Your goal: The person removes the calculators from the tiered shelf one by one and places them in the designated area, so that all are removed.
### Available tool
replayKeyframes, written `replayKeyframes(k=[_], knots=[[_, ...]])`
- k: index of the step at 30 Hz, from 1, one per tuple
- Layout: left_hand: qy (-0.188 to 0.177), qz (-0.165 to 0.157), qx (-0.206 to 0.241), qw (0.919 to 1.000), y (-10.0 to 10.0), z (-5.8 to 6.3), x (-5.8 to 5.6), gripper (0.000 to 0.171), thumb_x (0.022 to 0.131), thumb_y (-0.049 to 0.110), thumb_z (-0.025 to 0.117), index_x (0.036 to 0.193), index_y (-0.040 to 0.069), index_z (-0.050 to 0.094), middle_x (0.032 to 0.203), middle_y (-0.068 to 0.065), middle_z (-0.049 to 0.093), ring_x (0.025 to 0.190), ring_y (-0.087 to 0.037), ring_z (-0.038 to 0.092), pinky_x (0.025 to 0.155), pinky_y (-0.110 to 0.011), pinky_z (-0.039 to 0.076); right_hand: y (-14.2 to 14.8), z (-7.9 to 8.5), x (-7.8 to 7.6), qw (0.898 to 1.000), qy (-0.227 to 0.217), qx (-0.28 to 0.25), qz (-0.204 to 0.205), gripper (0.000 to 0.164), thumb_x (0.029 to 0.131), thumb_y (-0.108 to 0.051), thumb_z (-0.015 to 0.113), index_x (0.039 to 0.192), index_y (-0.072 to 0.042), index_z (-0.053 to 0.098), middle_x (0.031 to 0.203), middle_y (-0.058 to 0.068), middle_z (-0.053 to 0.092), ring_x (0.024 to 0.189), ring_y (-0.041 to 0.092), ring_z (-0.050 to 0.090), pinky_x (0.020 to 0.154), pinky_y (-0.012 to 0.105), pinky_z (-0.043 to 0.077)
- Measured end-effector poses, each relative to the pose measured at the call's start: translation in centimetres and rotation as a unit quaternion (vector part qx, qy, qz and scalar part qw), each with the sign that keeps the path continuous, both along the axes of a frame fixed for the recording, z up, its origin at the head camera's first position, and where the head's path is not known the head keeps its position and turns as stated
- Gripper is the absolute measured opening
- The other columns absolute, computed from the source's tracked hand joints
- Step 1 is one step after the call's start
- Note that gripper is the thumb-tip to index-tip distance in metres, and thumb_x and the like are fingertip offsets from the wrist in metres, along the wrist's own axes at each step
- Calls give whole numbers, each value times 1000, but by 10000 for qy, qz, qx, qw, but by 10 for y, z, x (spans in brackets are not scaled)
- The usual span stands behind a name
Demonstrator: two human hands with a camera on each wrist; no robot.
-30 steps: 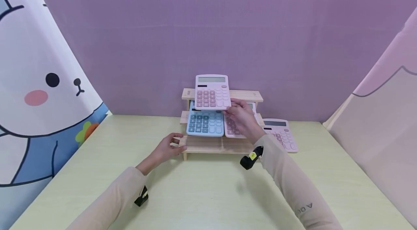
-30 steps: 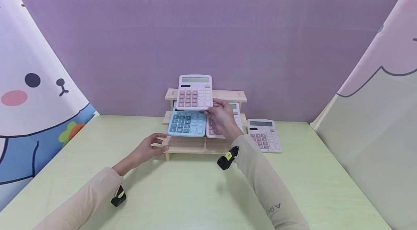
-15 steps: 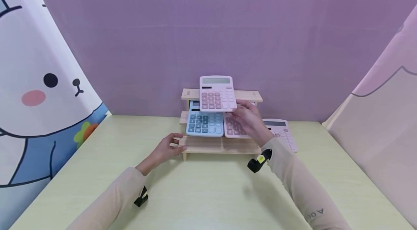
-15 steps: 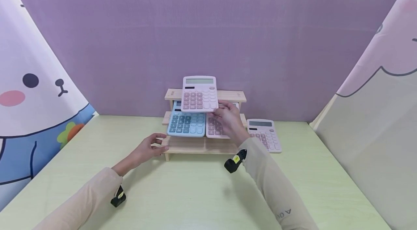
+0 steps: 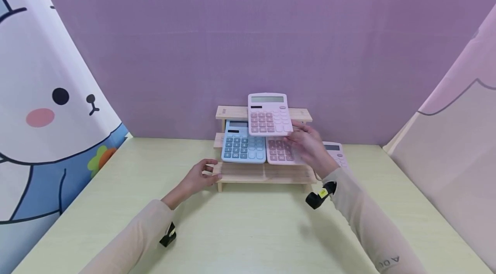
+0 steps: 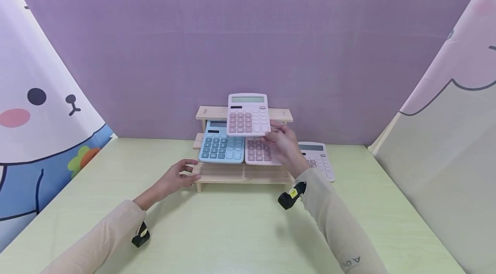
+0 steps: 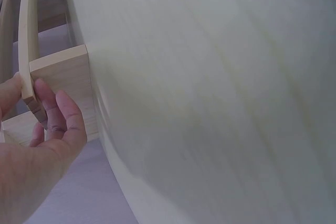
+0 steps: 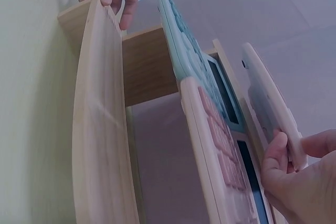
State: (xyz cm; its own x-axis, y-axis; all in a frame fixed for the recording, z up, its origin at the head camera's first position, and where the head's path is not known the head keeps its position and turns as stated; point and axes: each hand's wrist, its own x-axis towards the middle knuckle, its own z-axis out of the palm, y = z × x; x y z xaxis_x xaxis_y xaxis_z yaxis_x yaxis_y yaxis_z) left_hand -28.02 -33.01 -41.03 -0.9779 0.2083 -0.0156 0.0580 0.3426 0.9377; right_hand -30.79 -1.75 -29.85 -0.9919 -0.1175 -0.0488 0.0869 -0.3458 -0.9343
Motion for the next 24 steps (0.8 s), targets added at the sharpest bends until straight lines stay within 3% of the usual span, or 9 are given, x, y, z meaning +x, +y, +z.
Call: replayKeyframes(k=[14, 24], knots=[[63, -18, -6, 10000, -1, 0, 0, 54, 84, 13, 66, 129, -1, 40, 109, -20, 49, 83, -17, 61, 73, -35, 55, 24, -3, 5, 9998, -141, -26, -139, 58, 85, 15, 41, 138, -1, 25, 111, 9, 43, 86, 13, 56, 87, 23, 50], [33, -63, 45, 10000, -1, 0, -1, 56, 84, 13, 66, 130, -3, 38, 109, -21, 48, 80, -15, 59, 73, -36, 55, 37, 0, 11, 9999, 46, 59, -69, 46, 87, 13, 41, 130, 0, 31, 108, 9, 48, 85, 14, 58, 86, 22, 50]])
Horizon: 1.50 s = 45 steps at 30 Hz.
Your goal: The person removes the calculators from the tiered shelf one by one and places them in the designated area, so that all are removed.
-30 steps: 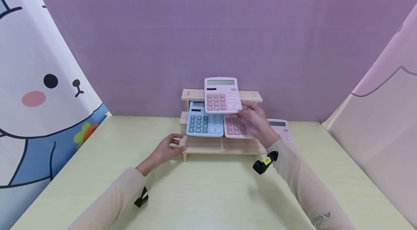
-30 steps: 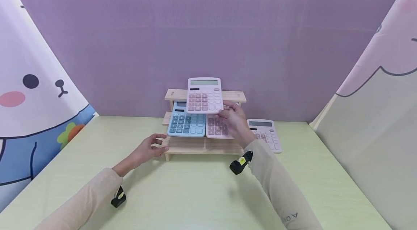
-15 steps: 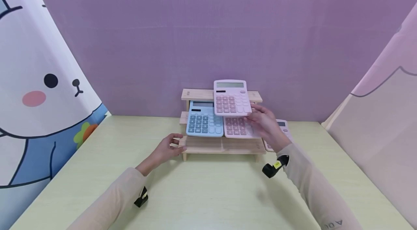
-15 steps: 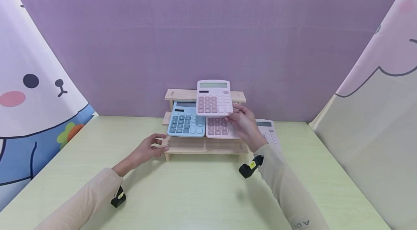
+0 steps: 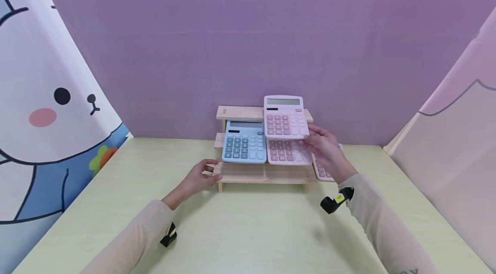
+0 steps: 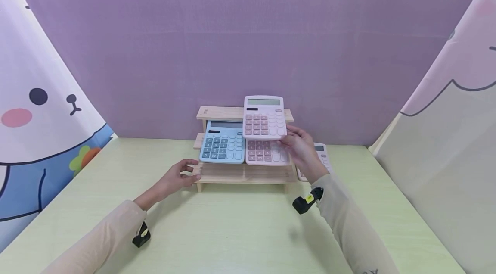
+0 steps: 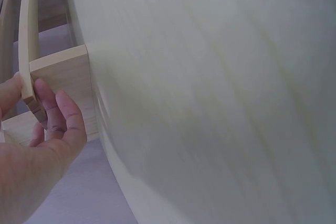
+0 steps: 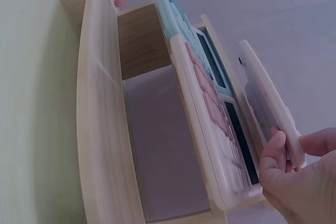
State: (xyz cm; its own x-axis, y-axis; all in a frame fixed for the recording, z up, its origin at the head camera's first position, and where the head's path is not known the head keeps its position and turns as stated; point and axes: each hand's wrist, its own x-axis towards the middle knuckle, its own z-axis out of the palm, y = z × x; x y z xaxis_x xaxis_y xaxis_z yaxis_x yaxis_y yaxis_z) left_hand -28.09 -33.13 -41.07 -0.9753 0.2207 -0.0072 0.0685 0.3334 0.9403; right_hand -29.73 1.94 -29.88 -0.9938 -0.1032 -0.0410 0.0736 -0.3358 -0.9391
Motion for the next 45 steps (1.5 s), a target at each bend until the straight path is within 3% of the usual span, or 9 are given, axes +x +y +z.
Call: replayKeyframes(k=[12, 17, 27, 32, 40, 45], knots=[[-23, 3, 49, 10000, 1, 3, 3, 53, 85, 11, 64, 129, -4, 39, 107, -20, 47, 81, -14, 56, 74, -36, 55, 22, -1, 4, 9995, 189, -103, 242, 43, 89, 12, 39, 130, 2, 30, 105, 7, 54, 83, 13, 55, 80, 21, 50], [-3, -5, 46, 10000, 1, -1, 1, 54, 86, 11, 63, 130, -3, 38, 108, -20, 47, 81, -14, 56, 74, -37, 55, 32, -2, 6, 9991, 194, -239, 305, 43, 89, 13, 37, 130, 3, 29, 105, 7, 55, 87, 13, 56, 86, 23, 49], [63, 5, -14, 10000, 0, 0, 2, 55, 84, 14, 66, 130, -3, 39, 109, -21, 49, 80, -15, 59, 70, -30, 55, 51, -2, 9, 9993, 50, -342, 149, 39, 89, 11, 42, 124, -5, 34, 103, 5, 53, 88, 13, 57, 85, 23, 50], [9, 40, -21, 10000, 0, 1, 3, 55, 84, 14, 66, 129, -2, 40, 108, -20, 49, 80, -14, 59, 71, -30, 55, 63, -2, 10, 9991, 78, -386, 154, 42, 89, 10, 44, 126, -5, 32, 99, 4, 56, 86, 13, 57, 82, 22, 50], [90, -21, 33, 10000, 0, 1, 3, 55, 85, 14, 65, 130, -3, 38, 109, -21, 48, 79, -14, 59, 73, -35, 55, 82, -3, 12, 9967, 312, -665, 337, 33, 89, 13, 42, 116, -6, 42, 96, 5, 60, 84, 14, 59, 80, 23, 51], [65, -29, 49, 10000, 0, 2, 3, 55, 85, 11, 64, 130, -4, 38, 109, -22, 48, 79, -14, 59, 74, -37, 55, 94, -3, 14, 9957, 382, -743, 388, 36, 89, 15, 40, 119, -3, 35, 97, 5, 60, 85, 15, 59, 81, 23, 51]])
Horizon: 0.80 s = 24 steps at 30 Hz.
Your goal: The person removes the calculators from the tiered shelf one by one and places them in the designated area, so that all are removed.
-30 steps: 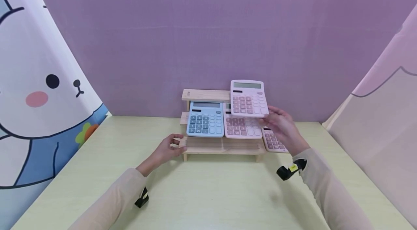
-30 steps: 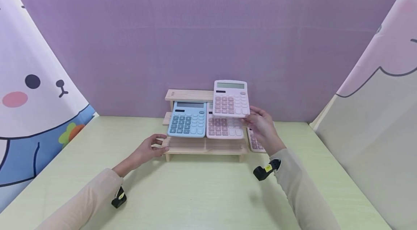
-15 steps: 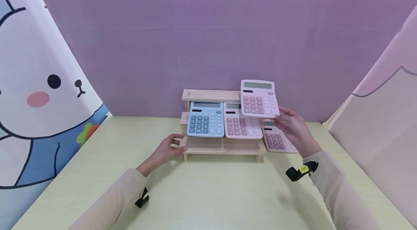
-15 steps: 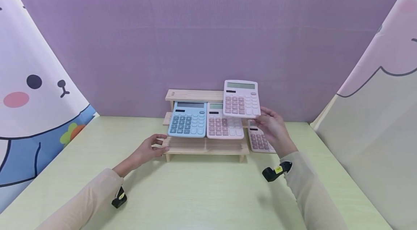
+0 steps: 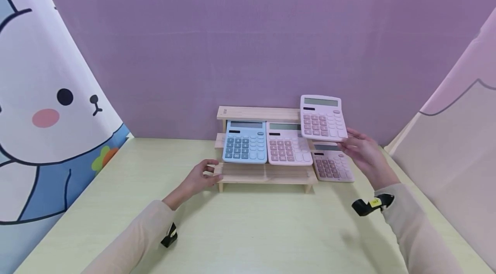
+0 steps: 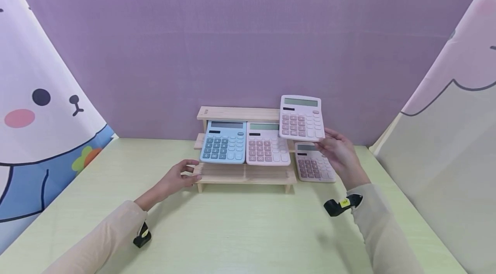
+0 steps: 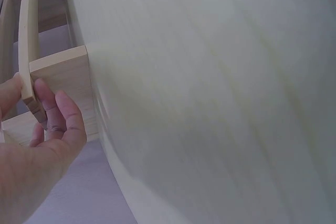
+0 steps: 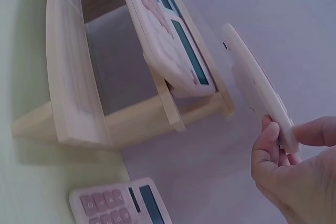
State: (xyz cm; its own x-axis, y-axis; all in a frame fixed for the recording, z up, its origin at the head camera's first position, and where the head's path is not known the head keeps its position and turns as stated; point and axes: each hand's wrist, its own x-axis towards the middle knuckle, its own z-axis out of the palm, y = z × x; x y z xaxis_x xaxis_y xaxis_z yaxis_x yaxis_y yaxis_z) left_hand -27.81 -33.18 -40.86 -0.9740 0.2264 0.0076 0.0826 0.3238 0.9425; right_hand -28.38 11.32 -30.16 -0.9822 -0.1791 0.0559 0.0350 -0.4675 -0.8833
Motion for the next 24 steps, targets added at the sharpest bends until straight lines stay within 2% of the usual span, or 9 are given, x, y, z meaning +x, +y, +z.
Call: replayKeyframes(k=[5, 12, 19, 24], knots=[[-76, 14, 19, 10000, 0, -2, -2, 53, 86, 7, 62, 130, -6, 37, 107, -21, 47, 80, -14, 56, 75, -38, 55, 11, -2, 1, 9997, -74, -218, -39, 33, 88, 16, 40, 114, -3, 43, 97, 7, 61, 86, 17, 59, 81, 26, 51], [-16, 16, -8, 10000, 2, 0, 2, 55, 85, 13, 64, 130, -3, 38, 108, -19, 47, 82, -14, 55, 73, -33, 55, 24, -4, 0, 9978, -188, -630, -53, 27, 88, 16, 40, 103, -3, 51, 91, 12, 61, 81, 21, 59, 76, 28, 52], [-19, 7, -2, 10000, 1, -1, -1, 53, 85, 9, 63, 129, -6, 38, 107, -21, 48, 79, -13, 55, 73, -35, 55, 38, -4, 2, 9979, -354, -531, -85, 27, 88, 14, 43, 103, -6, 53, 96, 9, 60, 86, 19, 59, 79, 27, 51], [-19, -11, 5, 10000, 1, -1, -1, 53, 86, 9, 63, 129, -5, 38, 107, -22, 48, 79, -14, 56, 73, -35, 55, 45, -9, 3, 9980, -290, -560, 34, 28, 89, 14, 39, 102, -5, 54, 97, 9, 60, 87, 20, 59, 79, 28, 51]])
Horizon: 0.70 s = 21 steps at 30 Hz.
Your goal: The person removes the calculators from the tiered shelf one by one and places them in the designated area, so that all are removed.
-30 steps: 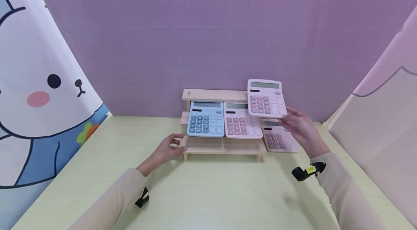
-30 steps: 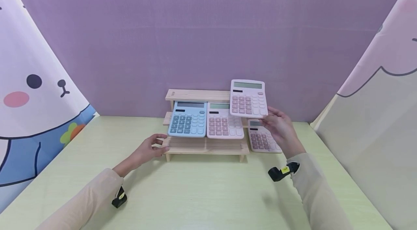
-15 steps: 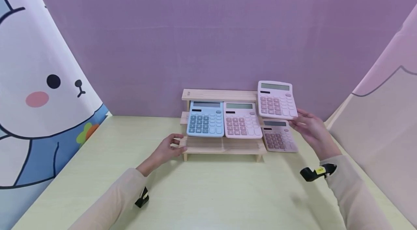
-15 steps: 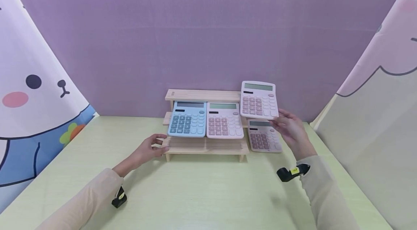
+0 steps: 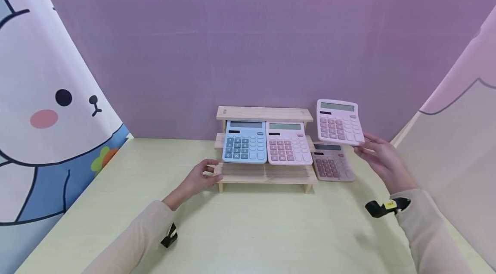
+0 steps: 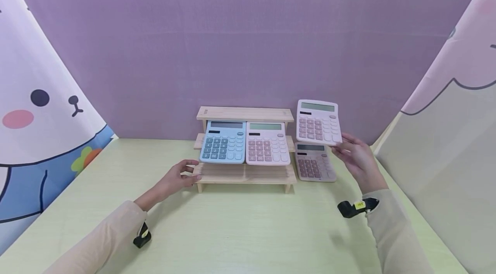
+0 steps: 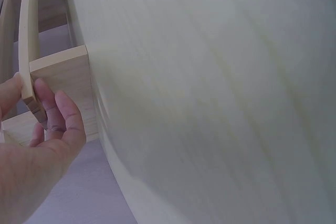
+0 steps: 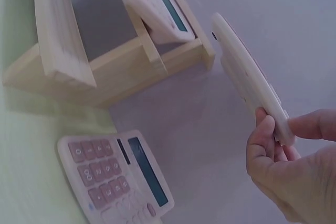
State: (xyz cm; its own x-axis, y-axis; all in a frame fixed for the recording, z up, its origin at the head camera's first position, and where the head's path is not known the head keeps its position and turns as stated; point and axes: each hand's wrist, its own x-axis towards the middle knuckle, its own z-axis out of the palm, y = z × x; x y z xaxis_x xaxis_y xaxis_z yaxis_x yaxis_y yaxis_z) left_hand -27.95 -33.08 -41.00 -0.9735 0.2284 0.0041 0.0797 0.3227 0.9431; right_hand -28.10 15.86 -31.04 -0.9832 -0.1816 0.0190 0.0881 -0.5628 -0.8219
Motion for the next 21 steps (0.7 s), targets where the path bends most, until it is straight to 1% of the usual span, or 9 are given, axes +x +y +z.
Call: replayKeyframes(k=[4, 12, 17, 21], knots=[[16, 7, -1, 10000, 0, 0, 1, 54, 85, 13, 64, 130, -2, 38, 109, -20, 48, 81, -14, 57, 73, -33, 55, 5, -5, 1, 9999, 90, -71, 92, 29, 90, 15, 37, 102, -4, 55, 96, 10, 61, 87, 21, 60, 79, 28, 51], [60, 30, -1, 10000, 0, -1, 1, 55, 84, 13, 65, 129, -3, 39, 108, -21, 49, 79, -15, 60, 72, -34, 55, 14, -12, 3, 10000, 7, 62, -75, 29, 90, 14, 37, 100, -5, 58, 94, 10, 62, 85, 21, 61, 77, 28, 52], [71, 3, -61, 10000, -1, -1, 0, 55, 84, 13, 65, 129, -3, 39, 109, -22, 49, 81, -16, 60, 72, -32, 55, 21, -20, 5, 9998, 155, 95, -34, 30, 90, 15, 36, 101, -5, 56, 94, 9, 62, 85, 20, 61, 78, 28, 52], [-36, 94, -90, 9999, 0, -2, -2, 54, 84, 13, 66, 129, -1, 40, 109, -20, 50, 82, -16, 60, 72, -32, 55, 27, -27, 6, 9994, 274, 232, -1, 31, 90, 15, 36, 103, -5, 55, 96, 8, 62, 87, 19, 61, 79, 27, 52]])
